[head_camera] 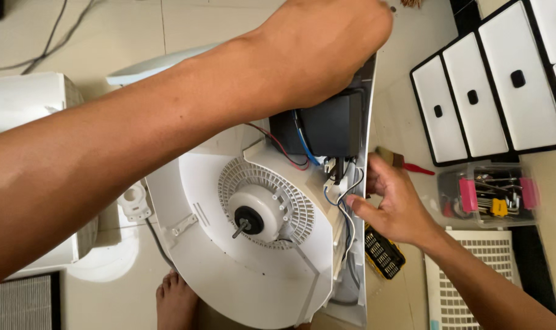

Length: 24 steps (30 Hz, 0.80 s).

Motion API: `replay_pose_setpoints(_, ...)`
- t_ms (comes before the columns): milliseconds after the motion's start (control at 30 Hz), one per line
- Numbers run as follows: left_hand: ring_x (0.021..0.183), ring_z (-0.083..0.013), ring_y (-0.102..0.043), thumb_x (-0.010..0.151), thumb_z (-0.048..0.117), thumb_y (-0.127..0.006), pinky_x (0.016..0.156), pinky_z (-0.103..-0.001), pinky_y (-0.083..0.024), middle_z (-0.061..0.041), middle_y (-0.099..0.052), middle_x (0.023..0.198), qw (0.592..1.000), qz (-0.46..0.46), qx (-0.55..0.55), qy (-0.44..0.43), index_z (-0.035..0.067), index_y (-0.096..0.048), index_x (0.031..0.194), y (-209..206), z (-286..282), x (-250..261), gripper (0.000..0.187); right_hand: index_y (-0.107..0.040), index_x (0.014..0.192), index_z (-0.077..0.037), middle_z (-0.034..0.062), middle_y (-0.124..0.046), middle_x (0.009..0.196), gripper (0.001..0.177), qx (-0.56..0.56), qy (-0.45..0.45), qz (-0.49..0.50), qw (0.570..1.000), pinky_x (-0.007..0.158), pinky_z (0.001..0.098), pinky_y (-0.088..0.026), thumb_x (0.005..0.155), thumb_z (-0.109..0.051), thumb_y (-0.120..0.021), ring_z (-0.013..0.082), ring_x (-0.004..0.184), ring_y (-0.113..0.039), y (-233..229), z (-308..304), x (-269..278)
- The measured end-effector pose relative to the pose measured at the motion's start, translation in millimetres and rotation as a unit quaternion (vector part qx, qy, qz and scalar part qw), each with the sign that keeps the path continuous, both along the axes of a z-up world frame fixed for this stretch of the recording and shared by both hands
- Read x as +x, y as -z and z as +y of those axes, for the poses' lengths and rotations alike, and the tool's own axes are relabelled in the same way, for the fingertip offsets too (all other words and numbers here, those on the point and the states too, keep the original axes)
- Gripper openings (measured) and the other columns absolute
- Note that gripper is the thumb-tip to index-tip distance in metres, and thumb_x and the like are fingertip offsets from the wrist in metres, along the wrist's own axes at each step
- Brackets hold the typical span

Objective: The person reassembles an electric fan by securing the top housing with screws and attaching the front grille. They use a screwdriver to fasten screws into the fan's casing and then align and snap the front grille into place.

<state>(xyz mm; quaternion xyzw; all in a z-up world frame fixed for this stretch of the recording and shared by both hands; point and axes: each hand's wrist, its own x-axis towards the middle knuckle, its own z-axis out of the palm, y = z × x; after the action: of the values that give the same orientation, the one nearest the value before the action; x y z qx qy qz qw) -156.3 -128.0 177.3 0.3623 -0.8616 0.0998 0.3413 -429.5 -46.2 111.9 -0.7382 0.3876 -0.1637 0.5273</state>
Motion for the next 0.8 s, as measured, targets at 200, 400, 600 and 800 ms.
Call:
replay_pose_setpoints(200,0.053,-0.0331,-0.067,0.071,0.004,-0.077,0.042,-0.041,-0.052,-0.018,-0.066,0.063,0.997,0.01,-0.056,-0.052,0.0,-0.07,0.076,-1.3,12.2,-20.5,0.01,-0.024,0.157,-0.002,0.0163,-0.047,0.15,0.067,-0.039,-0.049,-0.112,0.992,0.116,0.0418,-0.038,0.1,-0.023,-0.05,0.0265,0.14,-0.049,-37.2,-38.5,15.8)
replay_pose_setpoints(400,0.055,-0.0334,-0.068,0.073,0.006,-0.078,0.044,-0.041,-0.052,-0.018,-0.066,0.065,0.997,0.003,-0.069,-0.045,-0.001,-0.07,0.08,-9.8,20.5,-33.8,0.013,-0.047,0.142,0.003,0.0195,-0.065,0.136,0.03,-0.297,0.012,-0.026,0.955,0.114,0.0389,-0.048,0.121,-0.015,-0.037,0.0271,0.131,-0.064,-44.5,-71.4,48.0)
replay_pose_setpoints(600,0.057,-0.0336,-0.069,0.074,0.009,-0.079,0.046,-0.041,-0.053,-0.019,-0.066,0.066,0.998,0.008,-0.051,-0.037,-0.002,-0.07,0.083,-18.2,28.4,-6.2,0.017,-0.037,0.155,0.0,0.0172,-0.073,0.108,0.035,-0.366,0.01,-0.021,0.93,0.087,0.0346,-0.056,0.121,-0.007,-0.033,0.0239,0.095,-0.074,-53.7,-56.0,63.1)
replay_pose_setpoints(800,0.059,-0.0347,-0.069,0.076,0.009,-0.078,0.049,-0.043,-0.054,-0.02,-0.068,0.071,0.999,0.03,-0.03,-0.011,-0.005,-0.069,0.092,-12.9,29.2,16.9,0.022,-0.034,0.158,-0.003,0.0182,-0.072,0.104,0.039,-0.393,0.023,-0.012,0.919,0.083,0.0333,-0.054,0.119,-0.005,-0.037,0.0227,0.09,-0.072,-64.8,-48.2,83.9)
